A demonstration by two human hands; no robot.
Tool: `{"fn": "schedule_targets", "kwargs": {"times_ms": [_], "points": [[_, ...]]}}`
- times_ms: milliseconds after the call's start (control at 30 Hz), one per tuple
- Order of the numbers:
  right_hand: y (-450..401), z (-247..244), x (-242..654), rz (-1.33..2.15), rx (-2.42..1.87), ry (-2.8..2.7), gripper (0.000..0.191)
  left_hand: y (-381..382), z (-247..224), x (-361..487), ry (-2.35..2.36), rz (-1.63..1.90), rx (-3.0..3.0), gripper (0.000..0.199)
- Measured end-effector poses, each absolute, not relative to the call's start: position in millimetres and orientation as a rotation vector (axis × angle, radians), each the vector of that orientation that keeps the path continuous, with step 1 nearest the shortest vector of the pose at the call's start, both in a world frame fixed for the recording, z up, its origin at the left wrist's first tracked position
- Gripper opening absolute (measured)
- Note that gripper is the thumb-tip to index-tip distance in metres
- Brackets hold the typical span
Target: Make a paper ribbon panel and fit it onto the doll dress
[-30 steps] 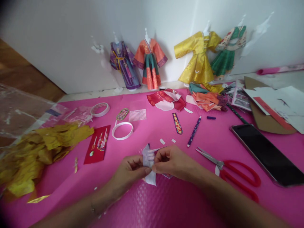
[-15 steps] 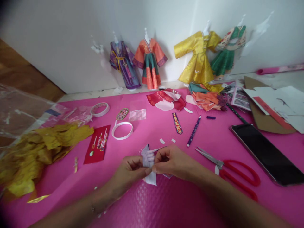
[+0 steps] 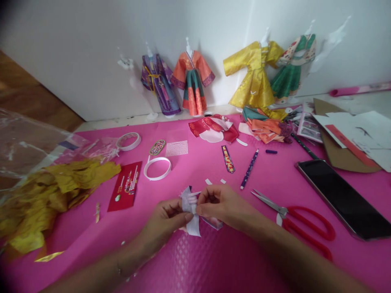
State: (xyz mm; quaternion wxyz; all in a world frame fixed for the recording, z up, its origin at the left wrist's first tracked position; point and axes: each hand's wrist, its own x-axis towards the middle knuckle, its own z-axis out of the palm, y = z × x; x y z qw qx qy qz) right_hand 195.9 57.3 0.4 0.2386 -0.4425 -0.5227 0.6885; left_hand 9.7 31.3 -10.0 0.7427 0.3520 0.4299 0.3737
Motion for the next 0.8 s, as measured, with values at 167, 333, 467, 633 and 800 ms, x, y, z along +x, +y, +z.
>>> {"fn": "schedule_targets", "kwargs": {"times_ms": [167,333,467,633,800], "points": [[49.1,10.5,195.6,1.349,-1.253,-1.716,0.007,30.7,-11.6,10.4,1.009,0.865,0.756,0.032],[42.4,10.4,195.0,0.775,-1.038,-2.068,0.015,30.2,-14.1,9.5,1.055,0.866,0.801,0.031],[42.3,8.0,194.8,0.771,-1.042,-2.129,0.018,29.9,-15.2,9.4,1.078,0.855,0.8,0.032],[43.3,10.0,193.9,0.781,-1.051,-2.156,0.02,29.9,-13.6,10.9,1.1,0.844,0.828,0.028],[44.2,12.1,194.1,0.818,-1.071,-2.181,0.021,29.3,-11.6,11.4,1.079,0.843,0.855,0.024]]}}
